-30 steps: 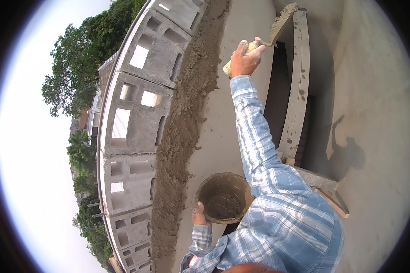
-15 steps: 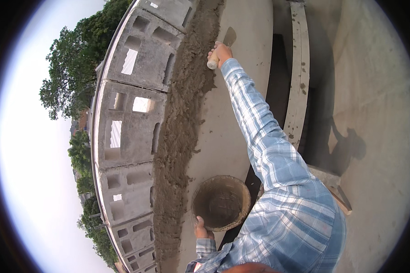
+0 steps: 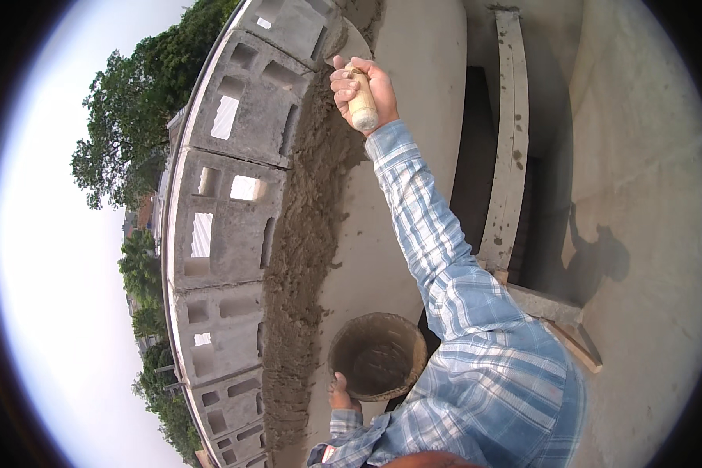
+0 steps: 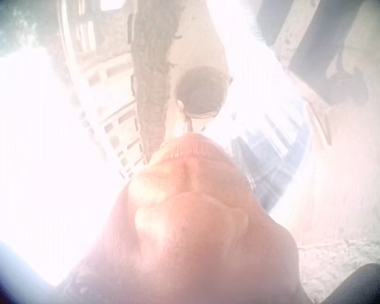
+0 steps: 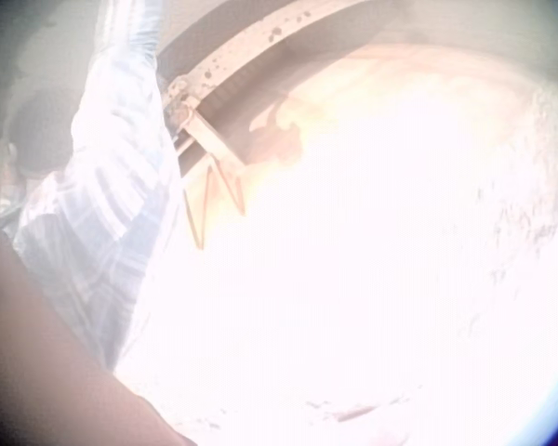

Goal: The person scoops wet cement from a bucket using a trowel and applies it to a curved wall made of hollow blocks. The person then smooths the applied cement with a wooden float, repeatedly scraping and leveling the surface.

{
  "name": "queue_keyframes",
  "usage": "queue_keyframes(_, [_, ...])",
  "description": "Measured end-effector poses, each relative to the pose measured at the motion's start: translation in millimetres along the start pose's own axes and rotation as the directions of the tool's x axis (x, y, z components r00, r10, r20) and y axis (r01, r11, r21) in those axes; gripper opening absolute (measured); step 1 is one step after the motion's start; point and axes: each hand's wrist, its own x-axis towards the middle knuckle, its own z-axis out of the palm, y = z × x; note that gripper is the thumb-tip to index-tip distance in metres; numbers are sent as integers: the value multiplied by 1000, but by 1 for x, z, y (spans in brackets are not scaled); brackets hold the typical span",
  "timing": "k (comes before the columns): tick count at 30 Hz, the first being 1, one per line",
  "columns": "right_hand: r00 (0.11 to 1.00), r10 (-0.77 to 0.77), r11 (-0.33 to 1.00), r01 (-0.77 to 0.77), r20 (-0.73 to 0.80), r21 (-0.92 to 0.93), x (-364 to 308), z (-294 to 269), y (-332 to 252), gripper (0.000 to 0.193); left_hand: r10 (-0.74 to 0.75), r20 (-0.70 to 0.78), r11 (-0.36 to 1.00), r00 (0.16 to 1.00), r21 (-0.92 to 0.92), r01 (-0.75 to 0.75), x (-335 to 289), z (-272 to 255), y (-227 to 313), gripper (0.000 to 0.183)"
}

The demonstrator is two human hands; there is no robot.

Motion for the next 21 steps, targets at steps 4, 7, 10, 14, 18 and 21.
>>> queue_keyframes(4, [917, -398, 792, 345, 2, -504, -31, 73, 21, 29, 45, 44, 997, 998, -63, -42, -12, 6, 5, 28])
queue_keyframes(7, [627, -763, 222, 485, 159, -846, -34, 90, 30, 31, 44, 80, 994, 996, -107, -36, -19, 11, 11, 28])
queue_keyframes(10, [242, -923, -198, 364, 298, -910, -7, 67, 13, 33, 82, 77, 996, 994, -48, -79, -7, 2, 6, 42])
queue_keyframes(14, [710, -670, 177, -130, -216, -976, 30, -20, 24, 43, -21, 1, 1000, 1000, -16, 21, -14, 2, 13, 39])
queue_keyframes(18, [727, -663, 214, -43, -177, -976, -4, 0, 62, 35, -61, -154, 997, 986, -60, 52, -17, 7, 1, 29])
queue_keyframes(21, [669, -680, 353, -59, -299, -934, 32, -28, -13, 31, -16, -104, 999, 994, -50, 11, -23, 3, 2, 37])
